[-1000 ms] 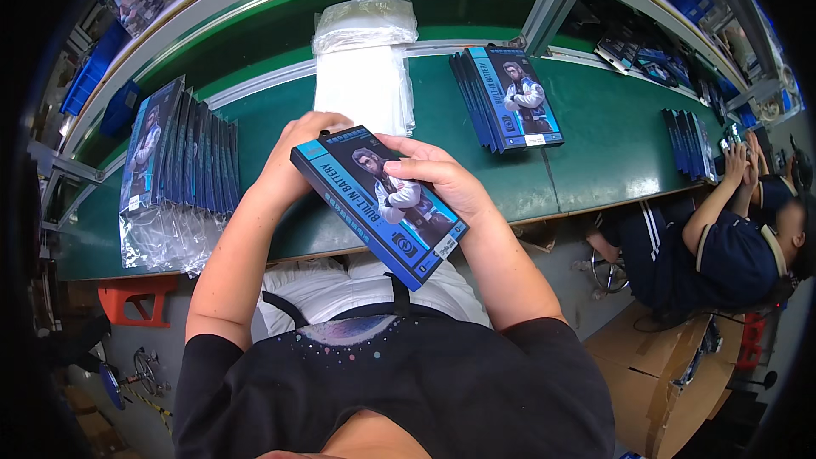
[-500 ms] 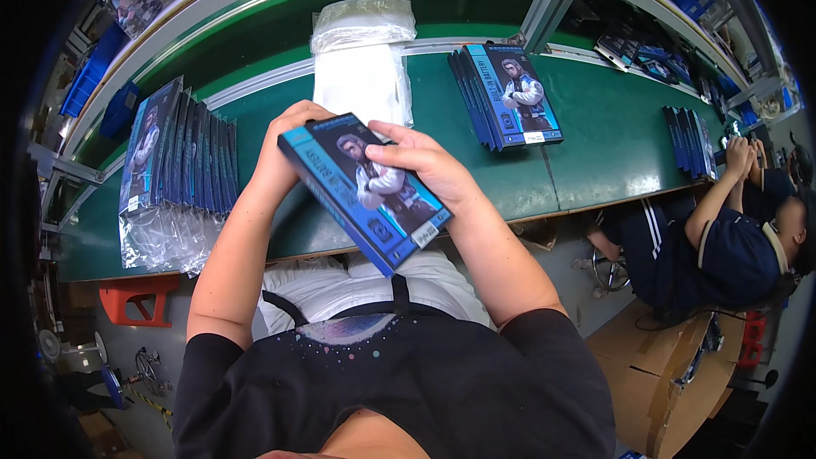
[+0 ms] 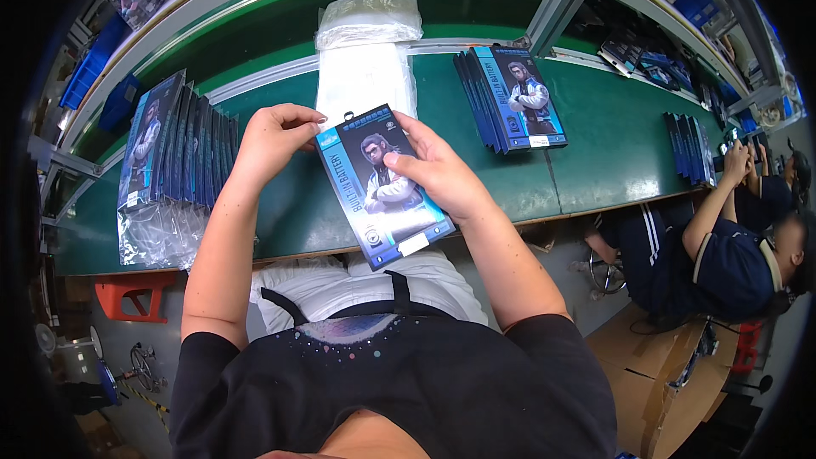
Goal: Placing product boxes into clear plastic bags at an industrial assembly line.
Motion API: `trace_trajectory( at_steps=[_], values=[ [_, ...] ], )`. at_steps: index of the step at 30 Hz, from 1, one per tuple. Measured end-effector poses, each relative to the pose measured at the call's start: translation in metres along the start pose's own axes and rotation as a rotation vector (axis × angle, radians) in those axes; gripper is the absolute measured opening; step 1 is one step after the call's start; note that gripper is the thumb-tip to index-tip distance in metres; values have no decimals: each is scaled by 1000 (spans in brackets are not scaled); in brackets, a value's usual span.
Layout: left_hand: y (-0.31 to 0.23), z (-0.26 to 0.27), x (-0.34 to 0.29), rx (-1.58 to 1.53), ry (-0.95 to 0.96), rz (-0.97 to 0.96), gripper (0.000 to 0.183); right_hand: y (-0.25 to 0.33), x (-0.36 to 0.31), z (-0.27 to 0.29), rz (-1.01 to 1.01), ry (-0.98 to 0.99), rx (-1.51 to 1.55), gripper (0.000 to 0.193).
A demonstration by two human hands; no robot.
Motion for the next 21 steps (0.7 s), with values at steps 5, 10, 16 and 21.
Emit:
trace_trajectory(
  at_steps=[5,10,16,21],
  values=[
    [-2,-3,-1,-22,48,-4,18,-8,0,-11,-119,150,33,79],
    [-4,-2,1,-27,4,-6,18,-6,13,-12,-166,204,159,85],
    [0,3,4,66,-14,11,18,-1,17,-5,-81,184,68,64],
    [-3,-2,0,150,0,-70,17,-4,9,-3,-96,161,45,66]
  ],
)
Point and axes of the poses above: each hand's wrist, its own x-axis towards the middle knuckle, its own z-axis out of the back of the hand, y = z × x, the point moved 8 cm from there along x, towards the middle knuckle, and after that the axes turned 12 degrees about -x, right-handed, at the moved point
